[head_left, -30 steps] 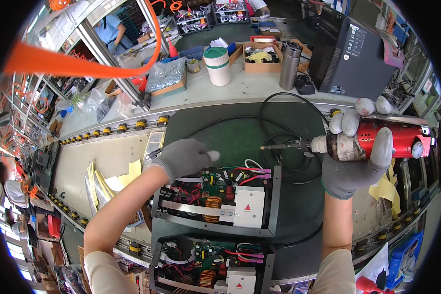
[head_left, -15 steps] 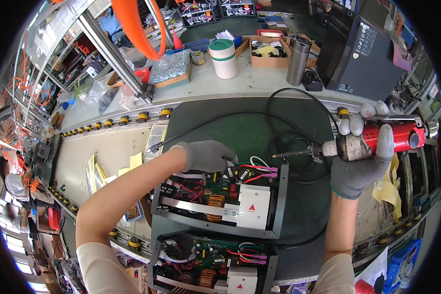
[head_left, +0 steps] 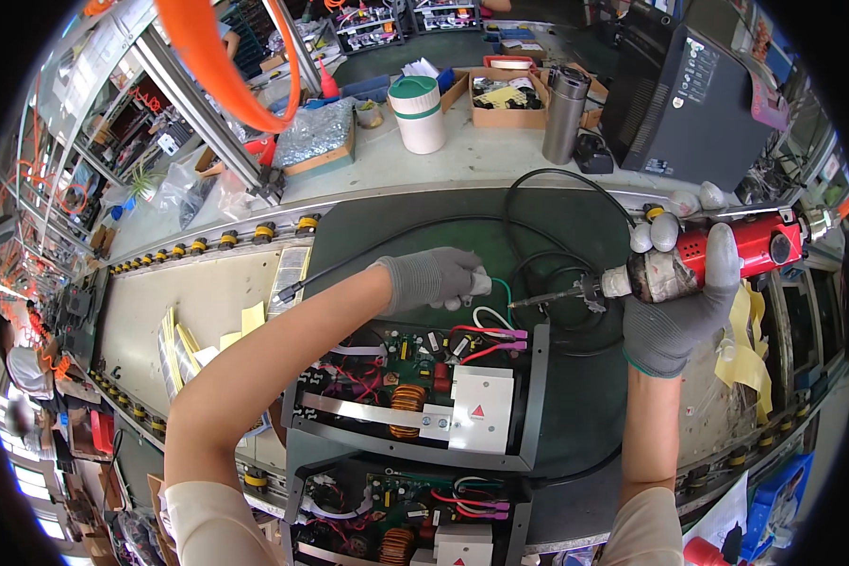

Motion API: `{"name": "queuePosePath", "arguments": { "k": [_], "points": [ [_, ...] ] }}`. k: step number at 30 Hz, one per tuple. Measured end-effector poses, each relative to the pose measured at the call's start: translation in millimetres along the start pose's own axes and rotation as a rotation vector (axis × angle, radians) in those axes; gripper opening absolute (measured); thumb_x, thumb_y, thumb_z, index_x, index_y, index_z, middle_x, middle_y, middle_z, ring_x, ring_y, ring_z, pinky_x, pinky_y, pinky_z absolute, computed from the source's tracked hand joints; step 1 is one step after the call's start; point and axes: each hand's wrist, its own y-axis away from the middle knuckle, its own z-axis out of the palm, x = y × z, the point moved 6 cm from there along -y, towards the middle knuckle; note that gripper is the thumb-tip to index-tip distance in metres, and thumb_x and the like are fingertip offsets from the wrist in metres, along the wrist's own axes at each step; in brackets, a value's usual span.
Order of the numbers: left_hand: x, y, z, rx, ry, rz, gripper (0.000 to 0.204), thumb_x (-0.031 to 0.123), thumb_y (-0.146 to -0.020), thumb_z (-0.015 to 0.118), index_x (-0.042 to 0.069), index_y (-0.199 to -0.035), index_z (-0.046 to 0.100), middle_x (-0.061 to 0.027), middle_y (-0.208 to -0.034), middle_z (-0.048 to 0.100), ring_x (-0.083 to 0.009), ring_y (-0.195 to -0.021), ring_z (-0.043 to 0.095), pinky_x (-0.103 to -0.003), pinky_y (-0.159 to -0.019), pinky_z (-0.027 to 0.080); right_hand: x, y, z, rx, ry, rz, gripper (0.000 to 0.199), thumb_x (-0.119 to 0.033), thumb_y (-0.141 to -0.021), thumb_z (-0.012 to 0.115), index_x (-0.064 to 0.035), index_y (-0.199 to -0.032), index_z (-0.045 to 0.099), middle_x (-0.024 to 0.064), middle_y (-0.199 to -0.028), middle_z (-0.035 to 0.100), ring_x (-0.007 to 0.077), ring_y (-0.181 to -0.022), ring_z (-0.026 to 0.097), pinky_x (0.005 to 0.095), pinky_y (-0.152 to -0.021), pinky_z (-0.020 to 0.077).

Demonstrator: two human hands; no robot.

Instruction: The recorder is assembling and inspecting internal components of electronic power supply units on a factory assembly line.

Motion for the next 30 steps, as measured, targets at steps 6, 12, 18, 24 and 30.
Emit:
{"name": "queuePosePath", "arguments": {
  "k": [6,12,18,24,30],
  "points": [
    [-8,-2,16,-0.081,0.014,0.037,0.018,0.020,-0.092,0.056,0.006,-0.103,0.061,0.0006,-0.078,0.057,-0.0054,-0.061,0.048,-0.023,-0.052,0.038,6,-2,-10,0.067,0.040,0.001,0.040,-0.021,-0.087,0.053,0.0017,-0.119,0.046,0.0162,-0.096,0.054,0.0187,-0.070,0.057,0.0356,-0.062,0.0498],
    [-16,-3,21,-0.112,0.129,0.069,0.020,0.011,-0.087,0.062,0.005,-0.106,0.065,-0.0032,-0.084,0.065,-0.0083,-0.069,0.057,-0.025,-0.060,0.046,16,-1,-15,0.091,0.041,0.070,0.040,-0.020,-0.086,0.054,0.0038,-0.117,0.046,0.0186,-0.094,0.056,0.0203,-0.069,0.058,0.0372,-0.062,0.0503],
    [-17,1,16,-0.035,-0.046,0.166,0.020,0.014,-0.084,0.066,0.002,-0.101,0.068,-0.0039,-0.080,0.065,-0.0074,-0.071,0.057,-0.024,-0.063,0.048,19,-1,-10,0.071,0.111,0.071,0.042,-0.021,-0.087,0.054,0.0055,-0.118,0.046,0.0193,-0.095,0.057,0.0204,-0.068,0.058,0.0373,-0.063,0.0507],
    [-24,-2,14,-0.038,0.242,0.115,0.022,0.013,-0.082,0.070,0.004,-0.101,0.068,-0.0051,-0.084,0.067,-0.0085,-0.077,0.059,-0.025,-0.068,0.050,21,-5,-5,0.029,0.108,0.081,0.042,-0.021,-0.088,0.052,0.0063,-0.119,0.046,0.0197,-0.096,0.057,0.0204,-0.069,0.058,0.0373,-0.063,0.0507],
    [-23,-4,18,0.024,0.001,0.162,0.024,0.009,-0.076,0.072,0.004,-0.099,0.069,-0.0049,-0.080,0.065,-0.0105,-0.073,0.059,-0.025,-0.069,0.049,27,-5,2,0.001,0.139,0.112,0.035,-0.018,-0.091,0.049,0.0082,-0.114,0.049,0.0204,-0.103,0.057,0.0229,-0.074,0.059,0.0374,-0.063,0.0513]
  ]
}}
